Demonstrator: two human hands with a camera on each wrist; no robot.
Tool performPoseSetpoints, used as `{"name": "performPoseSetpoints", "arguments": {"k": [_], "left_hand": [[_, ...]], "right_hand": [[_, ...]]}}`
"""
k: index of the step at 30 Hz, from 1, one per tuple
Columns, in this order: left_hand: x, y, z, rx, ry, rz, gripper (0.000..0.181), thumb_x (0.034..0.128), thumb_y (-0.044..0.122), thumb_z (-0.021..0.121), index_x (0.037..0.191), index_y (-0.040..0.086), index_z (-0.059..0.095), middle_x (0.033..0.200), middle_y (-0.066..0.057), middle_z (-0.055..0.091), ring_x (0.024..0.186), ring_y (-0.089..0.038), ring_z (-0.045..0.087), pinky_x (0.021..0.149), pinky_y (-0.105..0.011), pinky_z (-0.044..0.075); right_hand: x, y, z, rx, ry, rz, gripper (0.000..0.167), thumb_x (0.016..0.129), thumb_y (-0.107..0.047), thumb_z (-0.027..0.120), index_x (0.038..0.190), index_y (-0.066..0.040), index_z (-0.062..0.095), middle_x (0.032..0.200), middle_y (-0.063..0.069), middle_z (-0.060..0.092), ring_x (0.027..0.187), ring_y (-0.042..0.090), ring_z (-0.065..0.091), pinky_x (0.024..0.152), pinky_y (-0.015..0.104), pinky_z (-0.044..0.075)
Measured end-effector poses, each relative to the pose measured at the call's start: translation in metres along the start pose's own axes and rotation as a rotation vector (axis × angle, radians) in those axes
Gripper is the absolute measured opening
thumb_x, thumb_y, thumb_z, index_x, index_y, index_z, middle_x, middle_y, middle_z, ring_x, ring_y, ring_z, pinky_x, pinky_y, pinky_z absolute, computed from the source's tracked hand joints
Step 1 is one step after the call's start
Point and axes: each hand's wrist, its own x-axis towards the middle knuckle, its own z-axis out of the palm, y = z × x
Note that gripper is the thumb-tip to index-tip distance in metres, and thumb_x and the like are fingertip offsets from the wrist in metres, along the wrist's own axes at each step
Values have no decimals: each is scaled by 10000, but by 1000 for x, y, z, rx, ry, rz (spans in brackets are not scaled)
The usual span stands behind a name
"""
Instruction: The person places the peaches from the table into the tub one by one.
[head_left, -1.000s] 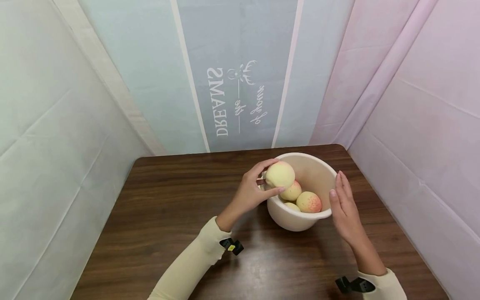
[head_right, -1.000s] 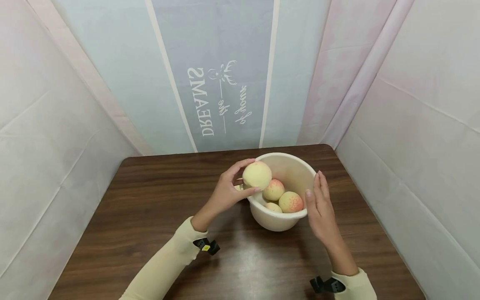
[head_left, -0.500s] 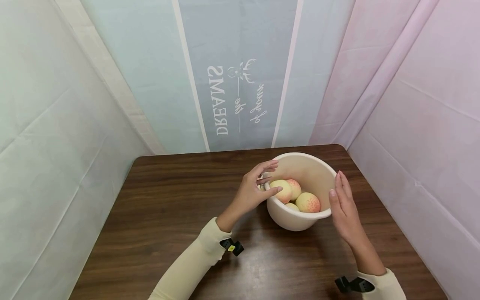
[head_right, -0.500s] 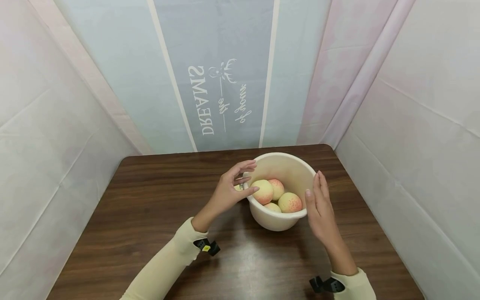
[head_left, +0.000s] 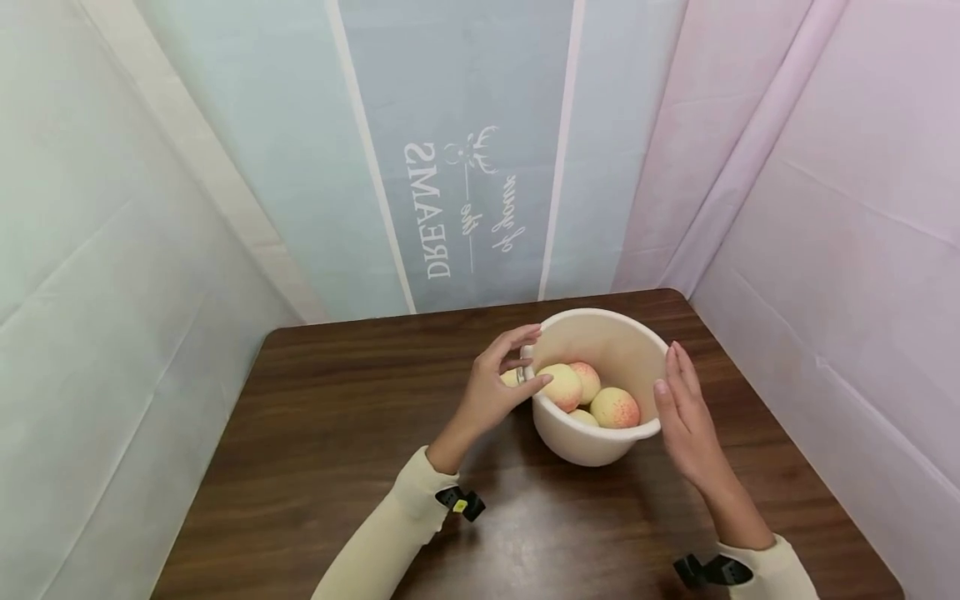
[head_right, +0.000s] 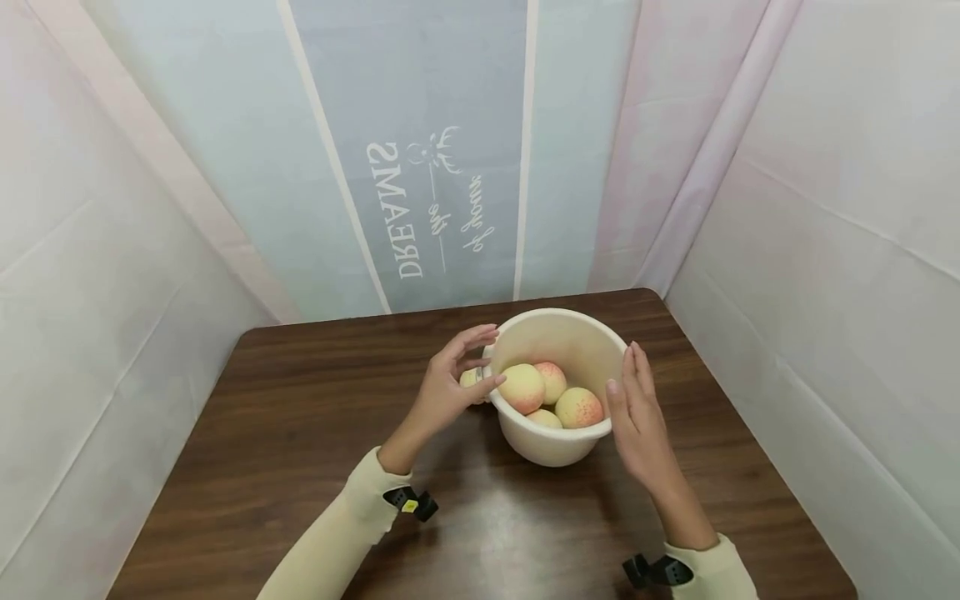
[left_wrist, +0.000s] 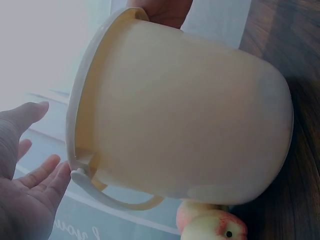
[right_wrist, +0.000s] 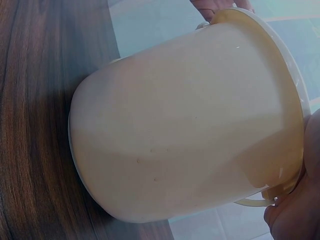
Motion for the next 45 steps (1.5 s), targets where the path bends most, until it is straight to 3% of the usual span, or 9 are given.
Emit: {"name": "performPoseSetpoints", "arguments": {"k": [5, 12, 18, 22, 29, 35, 41, 45], "left_hand": [[2, -3, -5, -12, 26, -2, 610, 820, -106, 781, 1379, -67, 541, 1345, -230, 586, 1247, -448, 545, 907, -593, 534], [-4, -15, -12, -36, 97, -66, 591, 831, -107, 771, 1379, -16, 570, 1322, -204, 610, 1238, -338, 573, 901, -618, 524], [-10, -25, -17, -17, 132, -78, 579, 846, -85, 770, 1382, -7, 566, 1353, -186, 602, 1249, -297, 572, 895, -607, 531], [-12, -35, -21, 10, 143, -86, 576, 850, -83, 766, 1384, 2, 568, 1345, -176, 608, 1246, -297, 574, 896, -568, 543], [-16, -50, -27, 24, 157, -109, 544, 867, -46, 768, 1372, -11, 571, 1335, -204, 605, 1230, -354, 576, 878, -650, 513], [-20, -56, -29, 46, 167, -146, 542, 878, -1, 779, 1379, -1, 573, 1329, -212, 607, 1233, -370, 575, 884, -651, 511], [-25, -86, -30, 73, 167, -192, 571, 879, -15, 772, 1406, 14, 553, 1361, -224, 583, 1253, -409, 551, 893, -666, 502], [-29, -107, -33, 84, 162, -209, 604, 861, 11, 802, 1413, 43, 557, 1371, -184, 585, 1252, -378, 557, 887, -628, 525]], "right_hand": [[2, 1, 0, 0, 0, 4, 568, 1104, -138, 395, 1594, -6, 139, 1691, 96, 40, 1522, 368, 81, 1191, 302, 73], [2, -2, 0, -7, -7, 14, 575, 1106, -155, 393, 1593, 10, 135, 1692, 94, 39, 1523, 363, 76, 1191, 295, 70], [1, -2, -1, -14, -7, 8, 572, 1104, -149, 398, 1592, 1, 140, 1692, 97, 46, 1525, 358, 75, 1177, 247, 68], [2, -3, -2, -19, -3, 5, 570, 1102, -144, 399, 1592, 0, 145, 1691, 103, 52, 1525, 360, 78, 1173, 233, 68], [2, -4, -2, -26, -2, 7, 567, 1105, -149, 389, 1587, 28, 147, 1692, 111, 53, 1527, 355, 75, 1167, 205, 63], [1, -6, -2, -33, -4, 17, 572, 1106, -159, 395, 1588, 29, 151, 1694, 97, 54, 1529, 342, 83, 1141, 154, 74], [1, -5, -1, -20, 5, 2, 566, 1102, -140, 396, 1585, 36, 159, 1692, 105, 59, 1528, 359, 82, 1173, 221, 68], [1, -5, -1, -27, 5, 5, 570, 1102, -146, 401, 1587, 31, 158, 1693, 96, 59, 1529, 349, 83, 1157, 184, 75]]}}
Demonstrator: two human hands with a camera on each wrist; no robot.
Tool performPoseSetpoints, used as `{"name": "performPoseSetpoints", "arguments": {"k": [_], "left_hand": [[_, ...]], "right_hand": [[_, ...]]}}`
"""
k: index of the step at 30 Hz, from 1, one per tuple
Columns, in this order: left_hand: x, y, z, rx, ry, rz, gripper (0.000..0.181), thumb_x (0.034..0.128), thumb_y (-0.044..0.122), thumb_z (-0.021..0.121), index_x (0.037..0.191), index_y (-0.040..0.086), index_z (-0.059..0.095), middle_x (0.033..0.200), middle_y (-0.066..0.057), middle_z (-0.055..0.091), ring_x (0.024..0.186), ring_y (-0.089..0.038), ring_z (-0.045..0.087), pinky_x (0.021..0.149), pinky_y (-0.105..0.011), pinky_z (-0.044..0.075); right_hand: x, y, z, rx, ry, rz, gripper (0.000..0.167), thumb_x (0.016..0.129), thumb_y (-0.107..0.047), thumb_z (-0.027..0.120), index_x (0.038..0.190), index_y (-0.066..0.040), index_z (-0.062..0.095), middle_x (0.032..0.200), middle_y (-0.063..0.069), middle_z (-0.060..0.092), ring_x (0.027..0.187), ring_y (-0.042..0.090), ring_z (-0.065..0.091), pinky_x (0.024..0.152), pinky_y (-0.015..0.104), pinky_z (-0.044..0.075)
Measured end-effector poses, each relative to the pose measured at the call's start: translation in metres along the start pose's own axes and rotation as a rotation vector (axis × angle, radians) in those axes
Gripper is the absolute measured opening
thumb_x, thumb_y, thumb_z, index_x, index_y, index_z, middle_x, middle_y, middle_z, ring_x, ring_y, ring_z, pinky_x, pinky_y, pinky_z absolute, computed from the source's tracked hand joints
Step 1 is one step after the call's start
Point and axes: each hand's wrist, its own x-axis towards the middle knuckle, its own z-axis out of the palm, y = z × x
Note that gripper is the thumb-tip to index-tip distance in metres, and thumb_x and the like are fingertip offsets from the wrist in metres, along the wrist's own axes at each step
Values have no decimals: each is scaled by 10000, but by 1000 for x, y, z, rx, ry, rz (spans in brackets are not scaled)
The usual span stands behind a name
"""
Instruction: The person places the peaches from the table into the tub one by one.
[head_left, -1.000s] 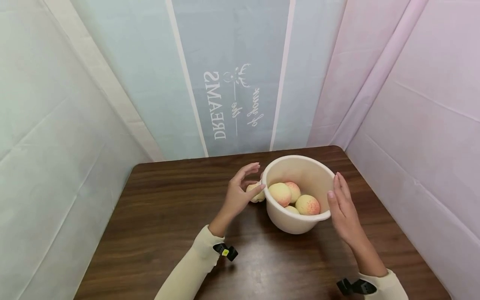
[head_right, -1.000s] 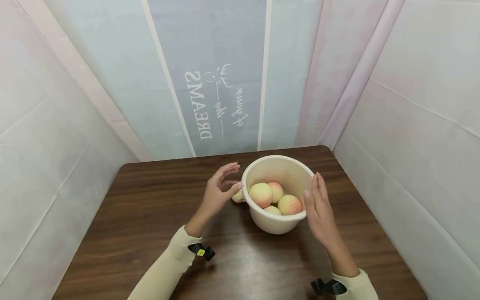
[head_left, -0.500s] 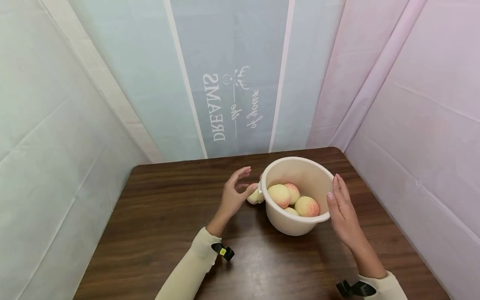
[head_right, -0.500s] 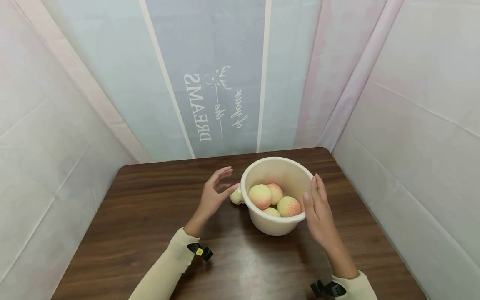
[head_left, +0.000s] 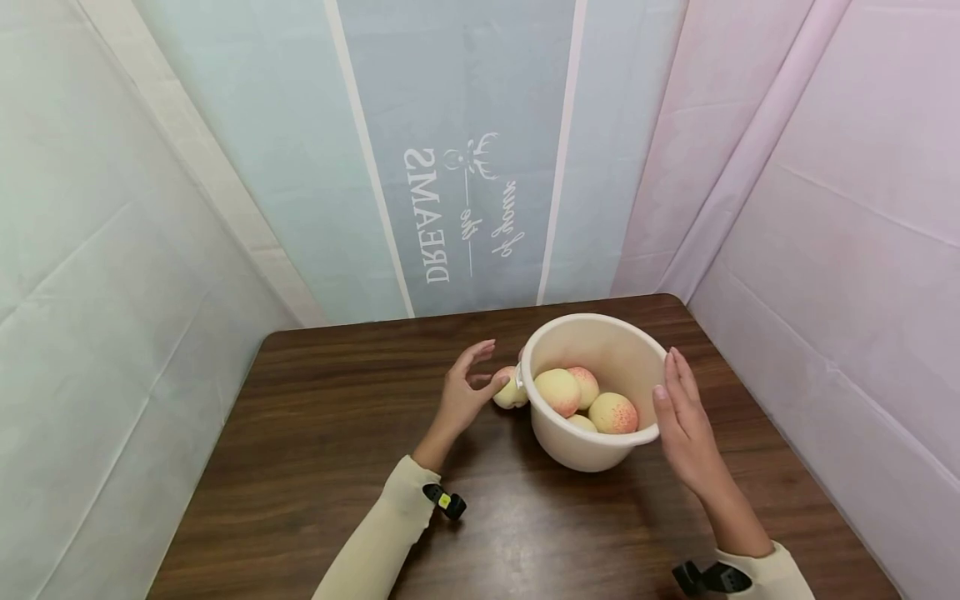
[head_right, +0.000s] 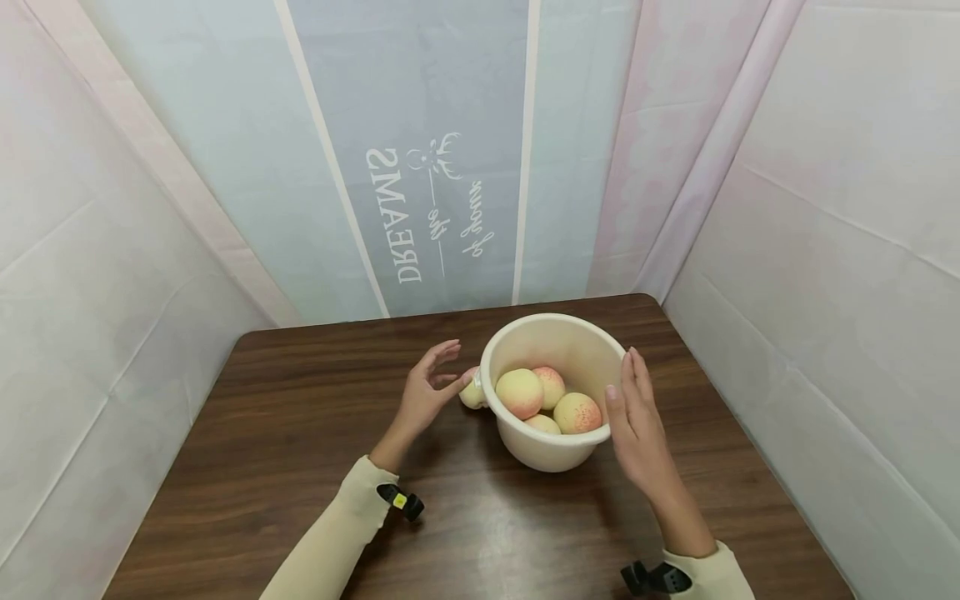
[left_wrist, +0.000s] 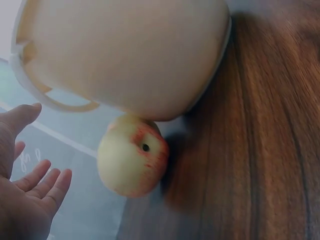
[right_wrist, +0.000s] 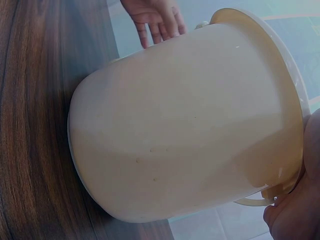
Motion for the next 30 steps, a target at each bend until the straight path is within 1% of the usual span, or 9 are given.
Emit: {"name": "performPoseSetpoints", "arguments": {"k": [3, 6, 8, 10, 15, 18, 22, 28, 30], "left_hand": [[0, -8, -2, 8, -3, -16, 614, 854, 60, 824, 1412, 75, 568, 1369, -138, 595, 1248, -331, 565, 889, -585, 542], [-1, -13, -2, 29, -6, -40, 621, 852, 103, 837, 1414, 135, 575, 1372, -94, 601, 1245, -285, 569, 895, -529, 556], [-1, -16, -2, 48, -11, -58, 631, 849, 121, 842, 1417, 176, 574, 1379, -74, 598, 1252, -279, 565, 899, -500, 560], [-1, -19, -2, 59, -17, -72, 640, 849, 128, 844, 1422, 199, 570, 1386, -73, 592, 1265, -316, 555, 908, -502, 556], [-1, -27, -1, 81, -32, -88, 667, 837, 145, 856, 1433, 173, 558, 1401, -108, 576, 1288, -404, 524, 945, -564, 519], [1, -30, -1, 108, -52, -104, 682, 828, 159, 864, 1435, 164, 555, 1411, -118, 569, 1296, -395, 518, 971, -580, 493], [3, -34, -1, 129, -79, -130, 696, 821, 151, 868, 1439, 152, 549, 1425, -170, 554, 1311, -401, 503, 982, -580, 482], [6, -39, 0, 128, -113, -159, 740, 816, 131, 869, 1459, 64, 510, 1438, -257, 515, 1326, -426, 482, 965, -577, 493], [7, -41, 0, 119, -116, -170, 760, 809, 120, 874, 1468, 68, 499, 1434, -270, 512, 1331, -433, 478, 961, -591, 493]], "right_hand": [[0, 0, 0, -6, 0, 0, 568, 1103, -145, 398, 1585, 36, 158, 1693, 100, 58, 1529, 345, 84, 1140, 147, 74], [1, 0, 0, -7, 2, -3, 565, 1103, -140, 395, 1585, 35, 158, 1693, 105, 59, 1528, 351, 88, 1144, 153, 73], [0, 0, -1, -3, 5, -4, 565, 1102, -141, 398, 1584, 35, 161, 1692, 103, 62, 1526, 357, 91, 1156, 179, 76], [0, -1, -1, 3, 7, -5, 564, 1101, -138, 397, 1585, 28, 160, 1691, 105, 64, 1525, 365, 92, 1167, 206, 73], [0, -2, 0, 6, 7, -4, 566, 1100, -138, 402, 1589, 14, 160, 1691, 105, 68, 1524, 366, 98, 1169, 213, 78], [3, -3, -1, 1, 3, 4, 566, 1101, -142, 402, 1587, 22, 162, 1693, 102, 65, 1526, 357, 99, 1157, 182, 80], [7, -4, -3, -1, -3, 16, 564, 1103, -144, 397, 1585, 32, 162, 1693, 105, 63, 1527, 353, 96, 1148, 159, 78], [12, -7, -4, 2, -11, 24, 568, 1102, -144, 402, 1587, 24, 159, 1692, 102, 65, 1525, 360, 98, 1163, 198, 83], [14, -8, -4, 2, -14, 26, 568, 1101, -141, 404, 1590, 13, 160, 1692, 102, 68, 1523, 361, 102, 1164, 200, 84]]}}
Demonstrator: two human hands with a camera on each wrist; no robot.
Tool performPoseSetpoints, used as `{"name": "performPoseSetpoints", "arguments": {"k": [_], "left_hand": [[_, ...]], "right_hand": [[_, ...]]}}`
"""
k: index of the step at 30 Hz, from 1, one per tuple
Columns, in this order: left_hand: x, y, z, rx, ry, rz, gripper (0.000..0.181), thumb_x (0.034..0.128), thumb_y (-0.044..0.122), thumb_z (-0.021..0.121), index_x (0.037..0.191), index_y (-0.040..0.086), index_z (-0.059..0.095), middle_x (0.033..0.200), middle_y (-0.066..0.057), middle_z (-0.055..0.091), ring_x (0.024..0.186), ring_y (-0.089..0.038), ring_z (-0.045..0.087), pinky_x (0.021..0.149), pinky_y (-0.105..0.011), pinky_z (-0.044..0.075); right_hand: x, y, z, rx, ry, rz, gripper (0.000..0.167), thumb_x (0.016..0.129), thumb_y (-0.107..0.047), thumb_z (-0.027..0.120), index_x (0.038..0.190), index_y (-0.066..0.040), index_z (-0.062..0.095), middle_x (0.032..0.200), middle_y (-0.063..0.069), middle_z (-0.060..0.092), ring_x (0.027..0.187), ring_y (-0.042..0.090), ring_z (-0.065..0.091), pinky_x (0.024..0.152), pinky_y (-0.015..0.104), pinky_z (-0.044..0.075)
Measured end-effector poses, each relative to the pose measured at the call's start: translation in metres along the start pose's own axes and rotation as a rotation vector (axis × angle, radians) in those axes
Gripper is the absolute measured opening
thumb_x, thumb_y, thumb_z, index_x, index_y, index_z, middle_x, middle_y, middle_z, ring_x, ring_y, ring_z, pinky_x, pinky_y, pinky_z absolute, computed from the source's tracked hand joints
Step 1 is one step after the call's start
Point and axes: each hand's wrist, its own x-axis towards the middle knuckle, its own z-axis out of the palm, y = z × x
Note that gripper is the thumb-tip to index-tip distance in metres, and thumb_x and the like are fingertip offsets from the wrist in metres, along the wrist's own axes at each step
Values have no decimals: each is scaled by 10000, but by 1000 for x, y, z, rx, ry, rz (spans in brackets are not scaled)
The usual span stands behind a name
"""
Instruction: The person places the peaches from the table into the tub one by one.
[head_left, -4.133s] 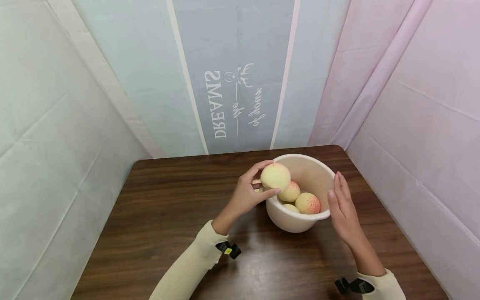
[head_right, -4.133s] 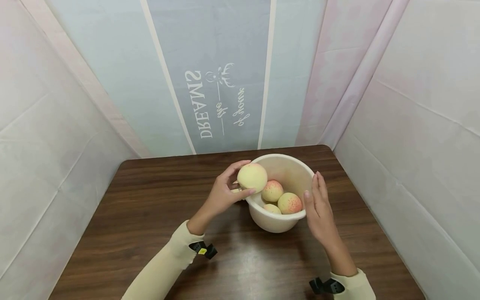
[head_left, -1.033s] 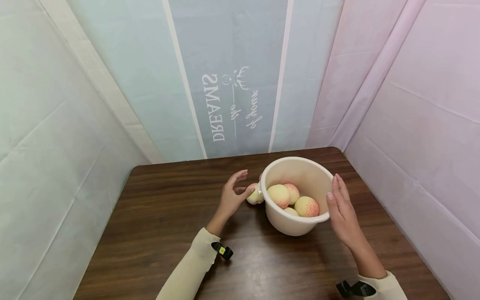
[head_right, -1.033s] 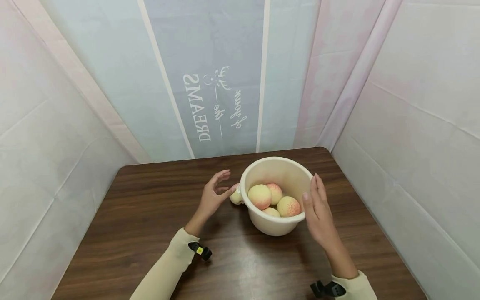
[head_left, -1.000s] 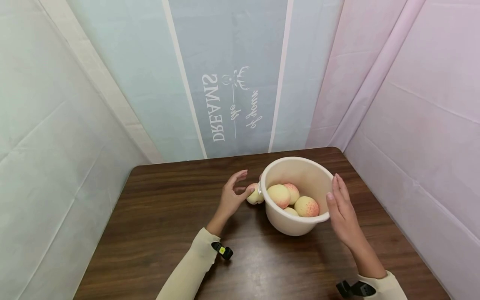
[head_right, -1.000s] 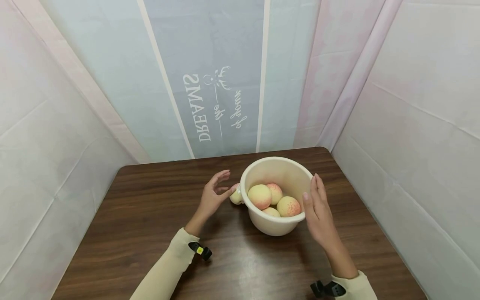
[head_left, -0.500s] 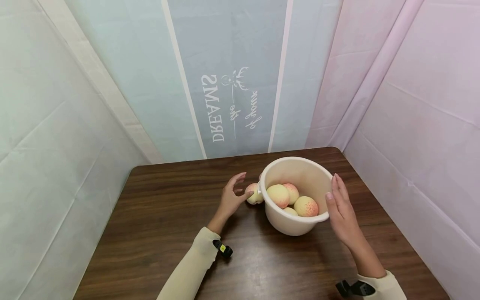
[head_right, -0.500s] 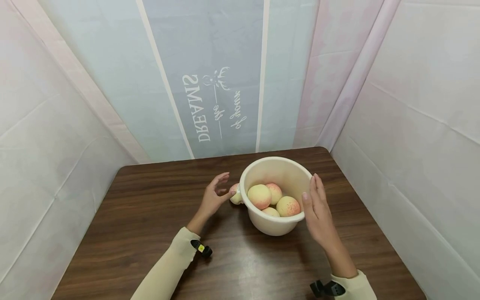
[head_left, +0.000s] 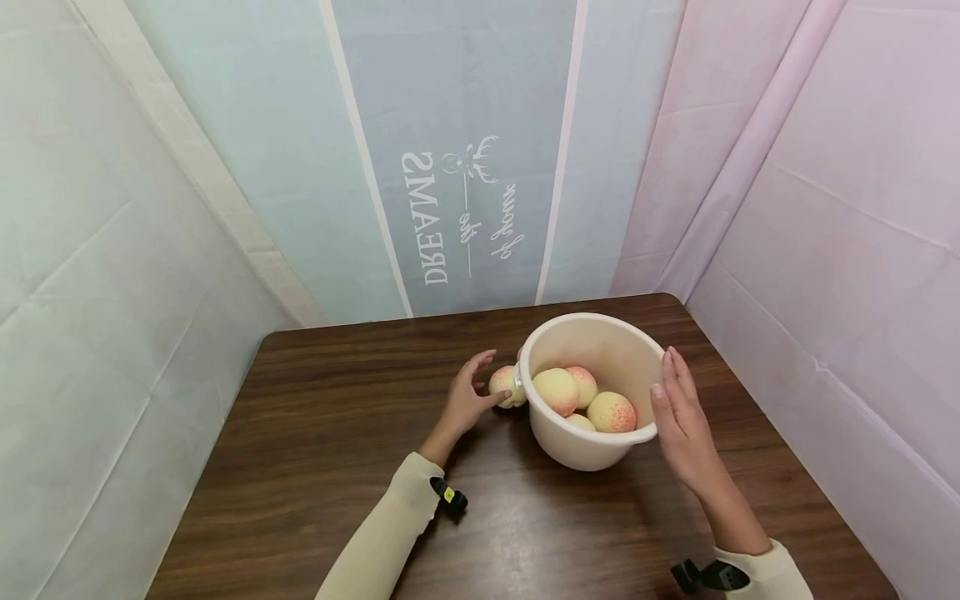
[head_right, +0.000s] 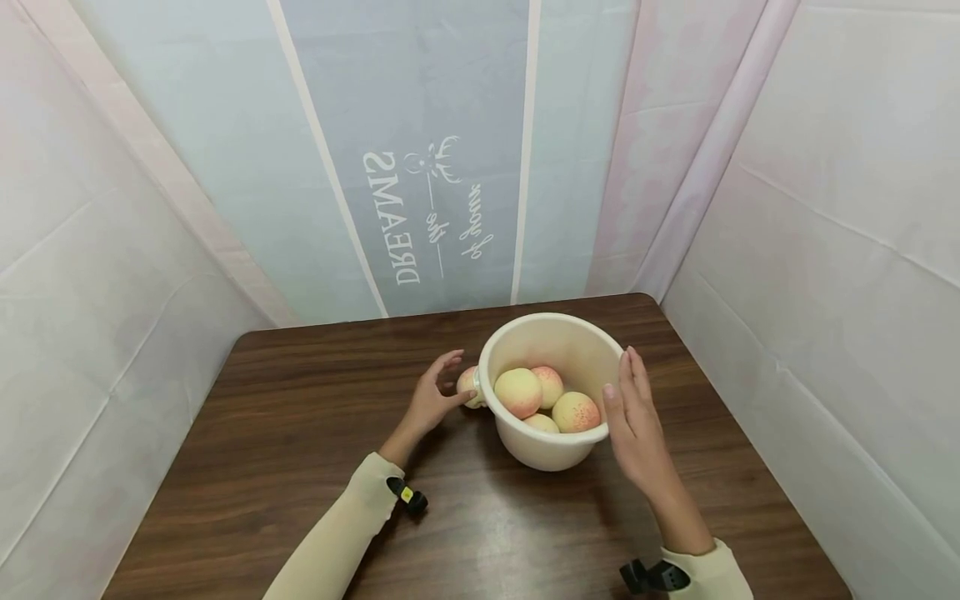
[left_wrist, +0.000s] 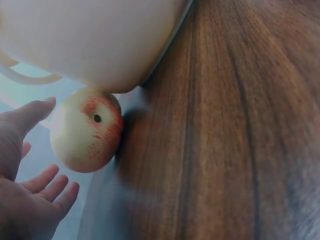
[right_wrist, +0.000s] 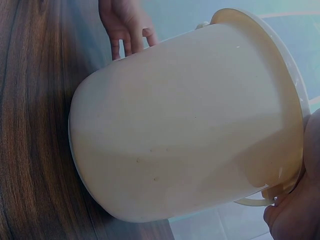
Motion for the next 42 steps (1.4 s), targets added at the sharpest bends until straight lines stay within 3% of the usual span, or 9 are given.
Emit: {"name": "performPoseSetpoints", "arguments": {"k": [5, 10, 13, 19, 27, 31, 35, 42], "left_hand": [[0, -5, 1, -9, -2, -29, 800, 798, 119, 884, 1488, 110, 480, 1433, -274, 508, 1349, -425, 469, 962, -619, 485], [1, -9, 2, 4, -28, -70, 798, 821, 162, 873, 1505, 149, 463, 1473, -234, 488, 1365, -364, 469, 961, -556, 518], [1, -11, 3, -8, -38, -75, 788, 831, 168, 865, 1503, 112, 459, 1475, -219, 489, 1360, -359, 473, 951, -539, 532], [2, -12, 6, 2, -53, -94, 827, 806, 201, 890, 1507, 117, 460, 1421, -143, 548, 1295, -300, 535, 945, -494, 536], [4, -14, 12, 28, -77, -58, 848, 784, 185, 905, 1504, 117, 462, 1351, -104, 593, 1220, -245, 570, 937, -407, 518], [6, -15, 13, 48, -91, -36, 847, 787, 168, 900, 1507, 102, 459, 1358, -102, 600, 1239, -232, 569, 1013, -409, 481], [5, -16, 14, 66, -85, -19, 817, 786, 157, 900, 1486, 93, 484, 1355, -110, 608, 1238, -253, 573, 1009, -433, 489], [3, -16, 13, 74, -86, -65, 773, 796, 189, 896, 1466, 119, 516, 1412, -86, 585, 1274, -249, 554, 949, -425, 538]], "right_hand": [[2, -2, 1, -1, -3, 5, 571, 1101, -144, 408, 1595, -2, 159, 1692, 95, 70, 1522, 355, 107, 1153, 178, 90], [3, -3, 1, 3, -8, 12, 571, 1102, -145, 405, 1595, 0, 157, 1692, 88, 62, 1523, 355, 99, 1162, 203, 87], [4, -3, 1, 5, -10, 15, 571, 1102, -147, 407, 1594, 7, 160, 1692, 85, 60, 1523, 355, 100, 1163, 209, 89], [6, -3, 1, -4, -9, 14, 567, 1102, -146, 405, 1590, 18, 167, 1692, 94, 63, 1523, 356, 103, 1159, 197, 88], [8, -3, 2, -5, -4, 14, 566, 1101, -143, 404, 1594, -6, 162, 1690, 108, 71, 1522, 360, 105, 1156, 186, 83], [9, -2, 1, -4, -3, 13, 567, 1101, -141, 404, 1590, 10, 161, 1691, 109, 66, 1524, 362, 95, 1159, 193, 78], [9, 0, 1, -2, -1, 9, 564, 1100, -135, 397, 1586, 33, 164, 1690, 118, 64, 1525, 368, 89, 1167, 207, 65], [9, 2, 2, -11, -1, 12, 574, 1101, -152, 405, 1591, 21, 159, 1693, 101, 65, 1526, 357, 95, 1161, 198, 77]]}}
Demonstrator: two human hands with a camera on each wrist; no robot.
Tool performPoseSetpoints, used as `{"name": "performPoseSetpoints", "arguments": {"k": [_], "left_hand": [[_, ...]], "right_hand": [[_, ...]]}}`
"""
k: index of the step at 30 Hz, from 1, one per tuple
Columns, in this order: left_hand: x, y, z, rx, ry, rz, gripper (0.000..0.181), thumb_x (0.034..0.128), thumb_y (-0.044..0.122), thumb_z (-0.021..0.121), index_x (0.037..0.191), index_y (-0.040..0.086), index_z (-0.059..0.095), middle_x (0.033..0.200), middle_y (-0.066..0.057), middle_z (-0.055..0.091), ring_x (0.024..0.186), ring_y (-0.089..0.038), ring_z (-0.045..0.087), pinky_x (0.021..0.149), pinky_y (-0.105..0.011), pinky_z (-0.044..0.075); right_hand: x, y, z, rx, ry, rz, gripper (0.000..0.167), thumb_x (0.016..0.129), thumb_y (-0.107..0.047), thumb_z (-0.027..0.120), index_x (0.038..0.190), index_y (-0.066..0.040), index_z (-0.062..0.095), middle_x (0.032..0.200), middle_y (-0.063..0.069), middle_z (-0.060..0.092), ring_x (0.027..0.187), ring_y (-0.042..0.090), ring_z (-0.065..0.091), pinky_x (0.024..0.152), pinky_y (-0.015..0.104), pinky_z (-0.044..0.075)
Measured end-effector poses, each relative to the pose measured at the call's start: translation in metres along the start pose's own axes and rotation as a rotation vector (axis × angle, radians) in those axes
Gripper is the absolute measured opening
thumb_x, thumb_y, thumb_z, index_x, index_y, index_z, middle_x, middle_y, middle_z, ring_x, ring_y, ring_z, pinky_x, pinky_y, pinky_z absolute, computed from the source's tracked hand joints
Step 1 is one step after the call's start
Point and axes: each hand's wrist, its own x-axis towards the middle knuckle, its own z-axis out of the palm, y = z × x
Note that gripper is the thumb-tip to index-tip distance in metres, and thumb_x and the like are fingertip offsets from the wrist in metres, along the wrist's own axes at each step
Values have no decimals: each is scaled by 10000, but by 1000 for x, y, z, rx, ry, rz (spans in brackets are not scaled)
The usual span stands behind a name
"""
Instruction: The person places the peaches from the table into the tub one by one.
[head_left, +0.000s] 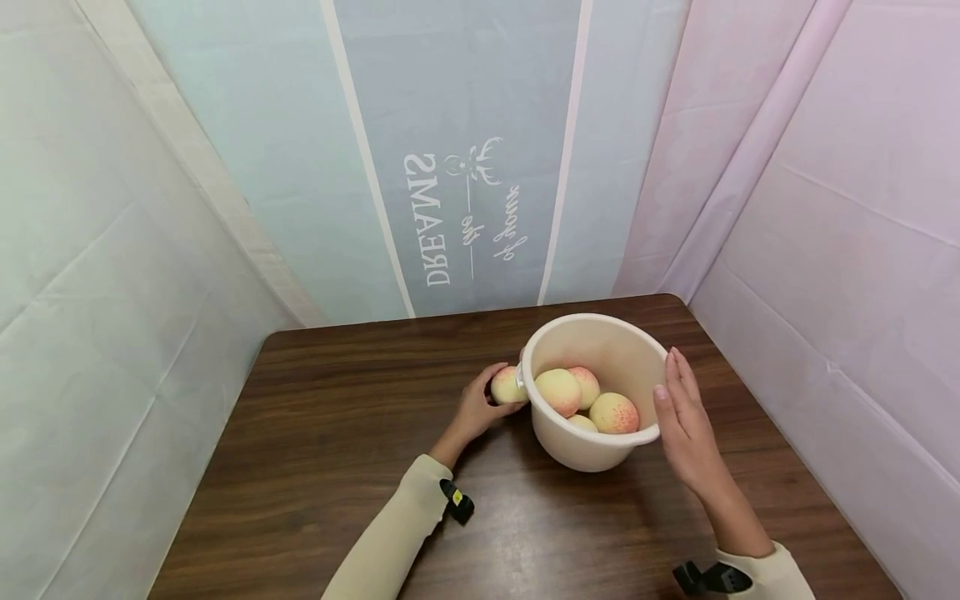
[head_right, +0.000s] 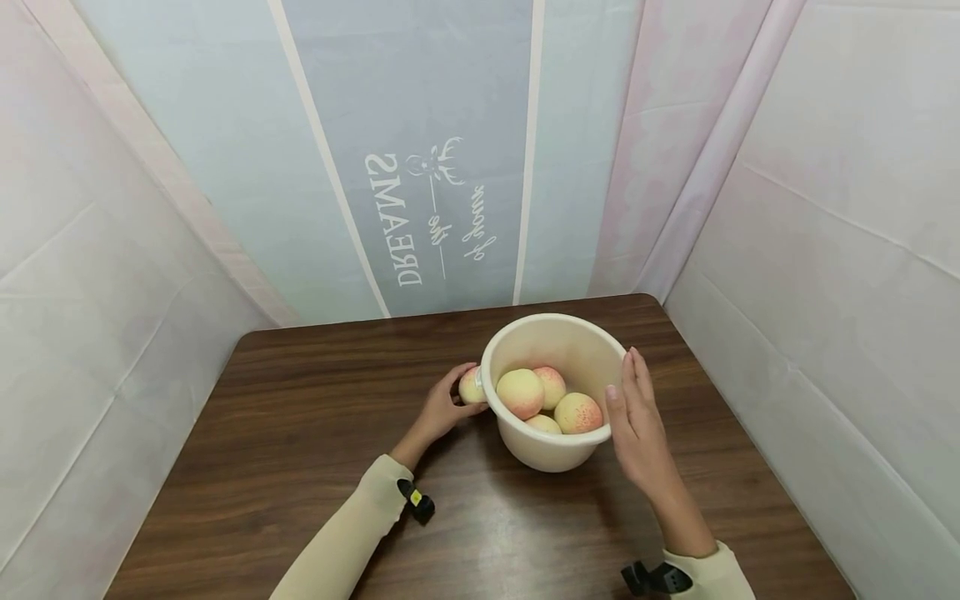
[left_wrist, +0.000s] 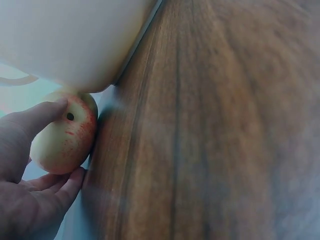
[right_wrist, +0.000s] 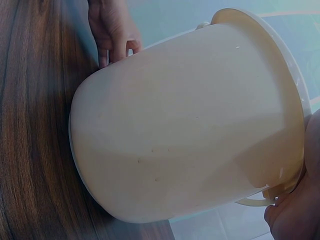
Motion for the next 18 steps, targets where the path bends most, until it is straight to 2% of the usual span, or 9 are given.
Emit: {"name": "performPoseSetpoints", "arguments": {"k": [5, 12, 18], "left_hand": [[-2, 0, -1, 1, 0, -11, 757, 805, 210, 890, 1460, 104, 526, 1409, -70, 591, 1263, -234, 558, 938, -394, 535], [-9, 2, -3, -36, 9, -14, 760, 781, 213, 908, 1441, 97, 548, 1358, -68, 618, 1128, -204, 596, 870, -321, 520], [-15, 4, -8, -43, 51, -27, 749, 768, 213, 915, 1426, 129, 566, 1301, -52, 632, 1050, -193, 587, 815, -316, 525]], "right_hand": [[-1, 1, 1, -1, 3, -1, 576, 1101, -155, 406, 1598, -9, 153, 1695, 91, 63, 1529, 344, 92, 1158, 184, 74], [-7, 2, 2, 13, 7, -5, 574, 1103, -156, 399, 1606, -49, 143, 1695, 90, 55, 1528, 345, 85, 1173, 225, 67], [-13, 4, 5, -1, 17, -4, 580, 1105, -173, 402, 1605, -34, 144, 1695, 90, 62, 1525, 354, 96, 1166, 218, 79]]}}
